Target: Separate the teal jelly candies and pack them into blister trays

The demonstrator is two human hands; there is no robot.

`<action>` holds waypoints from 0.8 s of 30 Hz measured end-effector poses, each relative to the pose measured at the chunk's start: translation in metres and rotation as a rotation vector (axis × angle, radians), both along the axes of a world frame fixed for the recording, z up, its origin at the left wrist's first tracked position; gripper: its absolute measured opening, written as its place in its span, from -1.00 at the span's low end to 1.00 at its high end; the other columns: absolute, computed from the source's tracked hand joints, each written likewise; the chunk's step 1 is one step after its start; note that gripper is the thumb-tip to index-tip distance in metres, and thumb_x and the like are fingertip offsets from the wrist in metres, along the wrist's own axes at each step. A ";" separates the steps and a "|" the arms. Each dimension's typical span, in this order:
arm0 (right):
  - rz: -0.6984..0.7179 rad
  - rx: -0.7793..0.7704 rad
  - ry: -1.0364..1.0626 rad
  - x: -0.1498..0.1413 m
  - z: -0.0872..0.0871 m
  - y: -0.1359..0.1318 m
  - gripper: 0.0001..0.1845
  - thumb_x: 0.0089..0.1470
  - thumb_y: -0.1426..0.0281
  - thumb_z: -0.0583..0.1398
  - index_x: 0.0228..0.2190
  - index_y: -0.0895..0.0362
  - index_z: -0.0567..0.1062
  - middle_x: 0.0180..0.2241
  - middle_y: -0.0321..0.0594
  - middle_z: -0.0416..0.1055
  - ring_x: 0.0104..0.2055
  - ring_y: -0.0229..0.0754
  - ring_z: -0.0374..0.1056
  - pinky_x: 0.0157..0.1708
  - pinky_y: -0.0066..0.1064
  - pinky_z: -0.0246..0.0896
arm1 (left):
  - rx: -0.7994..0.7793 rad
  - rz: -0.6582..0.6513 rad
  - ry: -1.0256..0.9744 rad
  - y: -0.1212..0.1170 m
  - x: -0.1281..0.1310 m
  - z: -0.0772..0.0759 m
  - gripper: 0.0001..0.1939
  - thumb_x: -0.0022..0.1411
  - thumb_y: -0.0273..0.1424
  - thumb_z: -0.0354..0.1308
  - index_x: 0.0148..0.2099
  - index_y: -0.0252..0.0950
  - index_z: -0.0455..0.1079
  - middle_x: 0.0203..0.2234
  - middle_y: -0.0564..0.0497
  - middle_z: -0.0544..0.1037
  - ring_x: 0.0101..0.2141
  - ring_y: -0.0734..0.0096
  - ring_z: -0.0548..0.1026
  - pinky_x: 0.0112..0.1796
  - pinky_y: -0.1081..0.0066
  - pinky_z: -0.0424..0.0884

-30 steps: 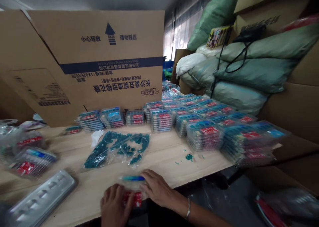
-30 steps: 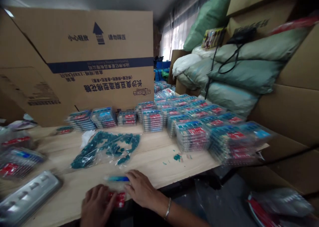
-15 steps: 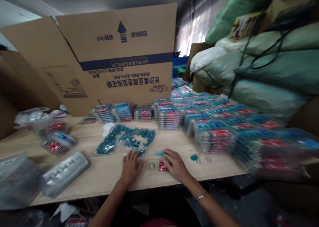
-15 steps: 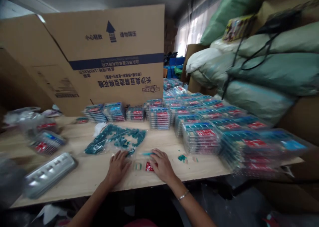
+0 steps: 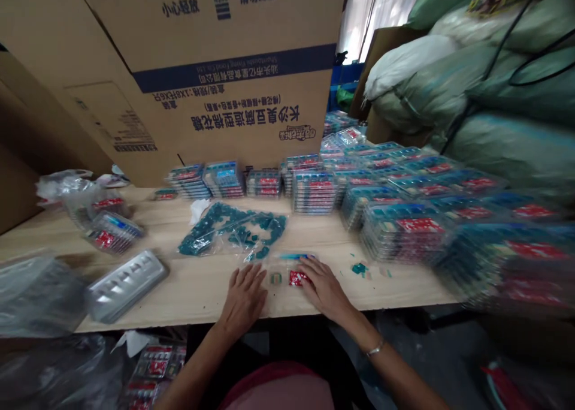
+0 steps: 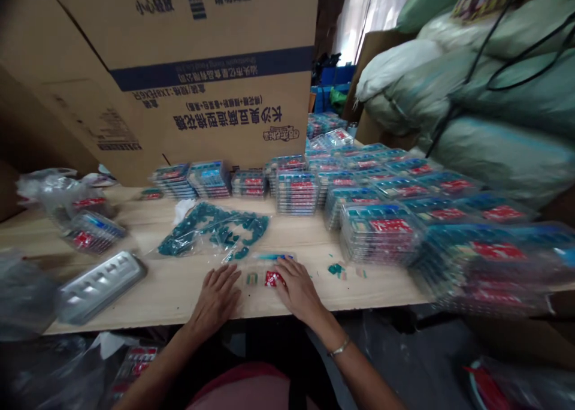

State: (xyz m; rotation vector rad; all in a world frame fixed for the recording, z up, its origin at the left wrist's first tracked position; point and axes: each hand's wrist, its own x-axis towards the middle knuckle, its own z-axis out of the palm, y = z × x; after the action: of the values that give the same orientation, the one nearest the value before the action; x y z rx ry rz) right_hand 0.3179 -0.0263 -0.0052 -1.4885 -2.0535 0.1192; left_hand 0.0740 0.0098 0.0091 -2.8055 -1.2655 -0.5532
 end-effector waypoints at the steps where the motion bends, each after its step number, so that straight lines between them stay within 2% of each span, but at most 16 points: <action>1: 0.014 0.002 0.003 0.001 0.000 0.001 -0.65 0.20 0.40 -0.01 -0.03 0.14 0.41 0.10 -0.06 0.30 0.19 -0.01 0.11 0.11 -0.06 0.08 | -0.013 -0.047 -0.010 -0.002 0.003 0.001 -0.63 0.25 -0.38 -0.04 0.09 -0.27 0.29 0.07 -0.15 0.39 0.08 0.12 0.29 0.05 0.06 0.20; 4: 0.051 -0.003 0.001 0.003 0.000 0.003 -0.64 0.21 0.39 -0.01 -0.01 0.16 0.40 0.11 -0.05 0.29 0.21 -0.01 0.09 0.12 -0.05 0.08 | -0.062 -0.115 -0.067 -0.010 0.010 0.004 -0.63 0.24 -0.35 0.00 0.08 -0.31 0.28 0.02 -0.17 0.41 0.01 0.16 0.34 -0.01 0.14 0.29; 8: 0.076 -0.025 -0.025 0.002 0.000 0.001 -0.63 0.21 0.38 -0.01 0.00 0.15 0.39 0.12 -0.05 0.28 0.21 0.00 0.08 0.10 -0.04 0.09 | -0.076 -0.135 -0.110 -0.019 0.013 0.006 -0.64 0.25 -0.36 -0.02 0.08 -0.30 0.26 0.02 -0.17 0.40 0.02 0.14 0.32 -0.01 0.11 0.27; 13: 0.077 -0.026 -0.048 0.000 0.001 0.000 -0.63 0.21 0.39 -0.02 0.00 0.15 0.40 0.12 -0.06 0.27 0.21 0.00 0.09 0.09 -0.05 0.10 | -0.119 -0.151 -0.068 -0.018 0.020 0.006 -0.69 0.27 -0.45 -0.09 0.03 -0.29 0.30 -0.10 -0.13 0.46 -0.12 0.22 0.37 -0.11 0.17 0.32; 20: 0.070 -0.014 -0.046 0.000 0.003 0.000 -0.63 0.19 0.41 -0.01 0.00 0.10 0.40 0.11 -0.08 0.28 0.19 -0.02 0.11 0.10 -0.06 0.10 | -0.118 -0.130 0.128 -0.009 0.028 0.012 -0.69 0.25 -0.36 -0.04 0.02 -0.27 0.30 -0.13 -0.13 0.43 -0.15 0.15 0.33 -0.13 0.13 0.27; 24: 0.074 0.006 -0.066 0.000 0.002 0.000 -0.64 0.20 0.38 -0.01 -0.01 0.06 0.42 0.10 -0.12 0.30 0.16 -0.04 0.16 0.08 -0.08 0.13 | -0.128 -0.132 0.129 -0.014 0.028 0.012 -0.68 0.22 -0.31 0.00 0.01 -0.29 0.29 -0.14 -0.14 0.43 -0.15 0.13 0.34 -0.13 0.13 0.27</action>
State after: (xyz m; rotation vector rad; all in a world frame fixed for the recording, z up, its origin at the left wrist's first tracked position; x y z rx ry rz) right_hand 0.3182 -0.0266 -0.0034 -1.4302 -2.1607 0.0939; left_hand 0.1025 -0.0042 0.0214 -2.9903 -1.1376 -0.2979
